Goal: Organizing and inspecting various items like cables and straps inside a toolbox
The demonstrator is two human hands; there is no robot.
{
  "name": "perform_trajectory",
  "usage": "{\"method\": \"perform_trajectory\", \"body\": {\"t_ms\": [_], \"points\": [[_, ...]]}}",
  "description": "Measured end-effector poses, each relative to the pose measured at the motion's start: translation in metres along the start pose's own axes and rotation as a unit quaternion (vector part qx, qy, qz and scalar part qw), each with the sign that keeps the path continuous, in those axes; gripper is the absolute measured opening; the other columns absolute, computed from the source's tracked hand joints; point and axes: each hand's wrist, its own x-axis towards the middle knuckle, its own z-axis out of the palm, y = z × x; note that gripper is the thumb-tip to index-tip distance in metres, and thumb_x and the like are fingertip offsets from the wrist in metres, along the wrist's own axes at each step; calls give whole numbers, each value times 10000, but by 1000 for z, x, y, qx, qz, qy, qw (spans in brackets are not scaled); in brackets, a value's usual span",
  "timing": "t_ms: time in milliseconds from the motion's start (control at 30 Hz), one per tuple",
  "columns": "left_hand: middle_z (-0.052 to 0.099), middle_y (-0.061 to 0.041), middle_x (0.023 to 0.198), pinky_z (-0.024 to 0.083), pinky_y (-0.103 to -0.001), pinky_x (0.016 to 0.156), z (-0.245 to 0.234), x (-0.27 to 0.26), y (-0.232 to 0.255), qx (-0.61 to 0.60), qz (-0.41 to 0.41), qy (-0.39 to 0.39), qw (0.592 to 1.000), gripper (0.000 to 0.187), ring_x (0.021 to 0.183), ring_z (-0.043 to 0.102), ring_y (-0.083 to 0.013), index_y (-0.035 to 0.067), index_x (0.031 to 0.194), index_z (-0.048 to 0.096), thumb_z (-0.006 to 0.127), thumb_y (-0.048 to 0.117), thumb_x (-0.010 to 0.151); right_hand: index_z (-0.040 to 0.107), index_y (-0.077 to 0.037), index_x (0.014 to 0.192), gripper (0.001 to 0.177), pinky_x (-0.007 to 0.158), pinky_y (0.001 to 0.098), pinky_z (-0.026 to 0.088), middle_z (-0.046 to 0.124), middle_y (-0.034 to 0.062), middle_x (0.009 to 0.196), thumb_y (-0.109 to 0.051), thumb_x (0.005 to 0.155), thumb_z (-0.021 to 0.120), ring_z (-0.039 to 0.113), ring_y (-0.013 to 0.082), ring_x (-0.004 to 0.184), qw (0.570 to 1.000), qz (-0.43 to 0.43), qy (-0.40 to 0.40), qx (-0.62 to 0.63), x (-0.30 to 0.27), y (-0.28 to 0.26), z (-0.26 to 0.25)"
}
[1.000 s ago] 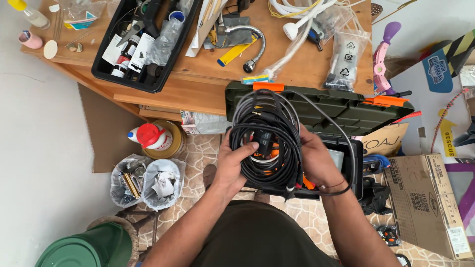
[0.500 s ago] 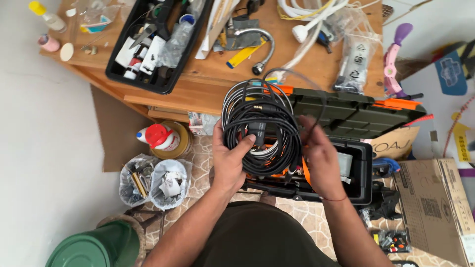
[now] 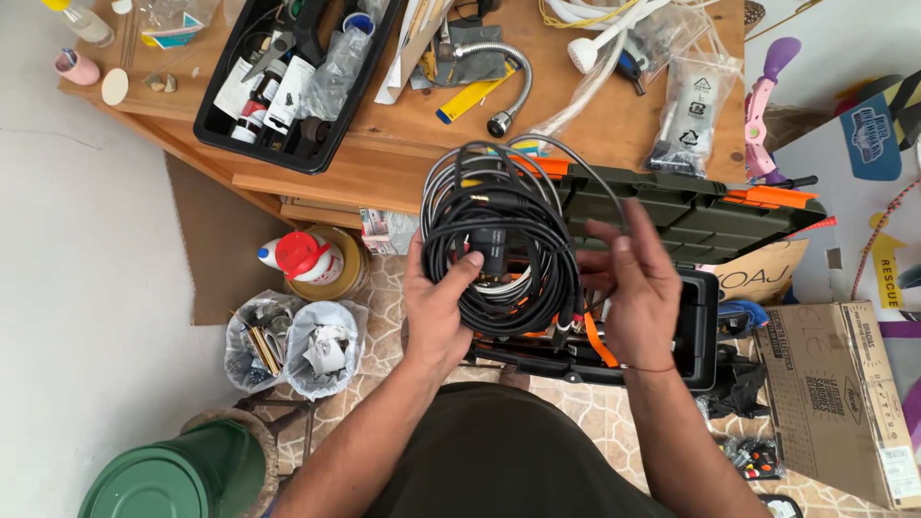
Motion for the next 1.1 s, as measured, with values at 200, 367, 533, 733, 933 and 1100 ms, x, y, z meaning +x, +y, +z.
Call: {"method": "perform_trajectory", "body": {"t_ms": [200,367,533,733,933,1100], "points": [[614,-121,912,534,-318,705,-2,8,-12,18,12,-41,999,592,827,593,-170,42,1198,458,664,-101,662,536,-137,1200,606,848,329,470,593,71,1109,-543,884,215,566,185,991,974,136,-82,160,-6,23,-4],[616,-114,953,513,-312,769,-2,9,-17,81,-38,-152,984,595,887,568,-153,44,1184,484,682,-92,640,547,40,1063,437,595,439,532,610,197,863,27,641,658,614,285,679,965,194,-104,145,0,-1,8],[604,-151,1030,490,-353,838,7,29,-11,157,-36,-239,958,583,965,554,-179,41,1203,494,729,52,669,596,5,958,320,627,425,539,610,135,783,16,644,659,619,243,664,958,224,-44,173,4,-19,20],[522,-190,1156,415,-386,915,40,28,21,167,-13,-312,935,664,1066,481,-247,39,1298,378,694,233,747,569,7,981,296,731,405,536,611,105,818,-8,688,602,636,230,724,942,233,9,242,15,-29,10],[538,-126,1095,351,-349,922,7,26,36,252,209,-194,925,399,1058,472,-232,65,1212,455,553,238,866,556,1,1014,312,819,405,521,630,112,899,-55,708,581,651,239,847,933,207,71,285,28,-57,-5],[445,-179,1163,329,-444,914,-30,9,8,366,306,-61,877,542,1088,401,-330,22,1234,358,603,244,804,574,2,977,276,847,403,522,641,119,896,-51,706,575,655,241,858,925,185,117,311,30,-64,-9]]}}
